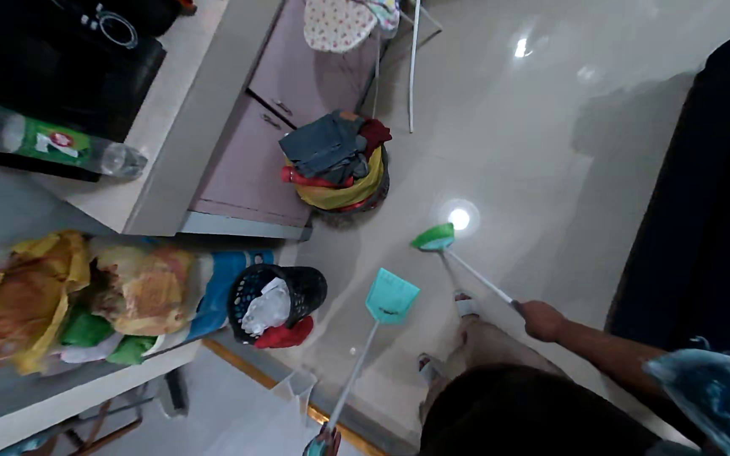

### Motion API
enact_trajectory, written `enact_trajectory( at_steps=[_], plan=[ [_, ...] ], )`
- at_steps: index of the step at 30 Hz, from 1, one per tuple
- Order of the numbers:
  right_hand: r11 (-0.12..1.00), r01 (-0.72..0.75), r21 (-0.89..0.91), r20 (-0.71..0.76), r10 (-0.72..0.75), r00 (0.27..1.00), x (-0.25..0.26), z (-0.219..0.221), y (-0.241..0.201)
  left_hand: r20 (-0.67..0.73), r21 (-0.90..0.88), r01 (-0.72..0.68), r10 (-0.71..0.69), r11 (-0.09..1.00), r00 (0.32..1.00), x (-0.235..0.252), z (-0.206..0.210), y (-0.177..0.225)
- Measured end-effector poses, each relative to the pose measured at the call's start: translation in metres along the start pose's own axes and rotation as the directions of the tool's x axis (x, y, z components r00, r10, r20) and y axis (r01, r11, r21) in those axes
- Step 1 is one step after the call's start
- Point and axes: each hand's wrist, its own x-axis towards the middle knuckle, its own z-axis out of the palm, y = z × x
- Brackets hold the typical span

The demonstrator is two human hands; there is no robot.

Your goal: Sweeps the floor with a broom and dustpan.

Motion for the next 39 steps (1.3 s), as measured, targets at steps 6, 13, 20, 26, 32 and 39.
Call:
enact_trajectory(
  at_steps=[6,13,20,26,32,39],
  plan=[
    [0.924,-0.048,0.38,-0.118,0.1,0.988,-0.081,-0.077,0.073,-0.069,-0.065,-0.084,0.08,0.994,0.994,0.007,-0.012,-0.006],
    [0.881,-0.133,0.454,-0.306,0.294,0.906,-0.038,-0.115,0.089,-0.068,-0.081,-0.095,0.089,0.992,0.994,0.01,-0.023,-0.005],
    [0.924,-0.147,0.354,-0.221,0.235,0.947,0.043,-0.041,0.021,-0.05,-0.058,-0.069,0.066,0.996,0.997,0.008,-0.042,-0.011],
    [0.999,-0.032,-0.024,-0.015,0.031,0.999,-0.011,0.08,-0.057,-0.029,-0.072,-0.051,0.049,0.996,0.998,0.018,-0.06,-0.037],
    [0.972,-0.012,0.235,-0.011,0.015,1.0,-0.056,0.035,-0.054,0.002,-0.044,-0.062,0.062,0.997,0.998,0.028,-0.082,-0.067],
    [0.996,0.039,0.08,-0.303,-0.013,0.953,-0.029,-0.012,-0.087,0.0,-0.061,-0.094,0.094,0.994,0.996,0.016,-0.123,-0.106]
  ],
)
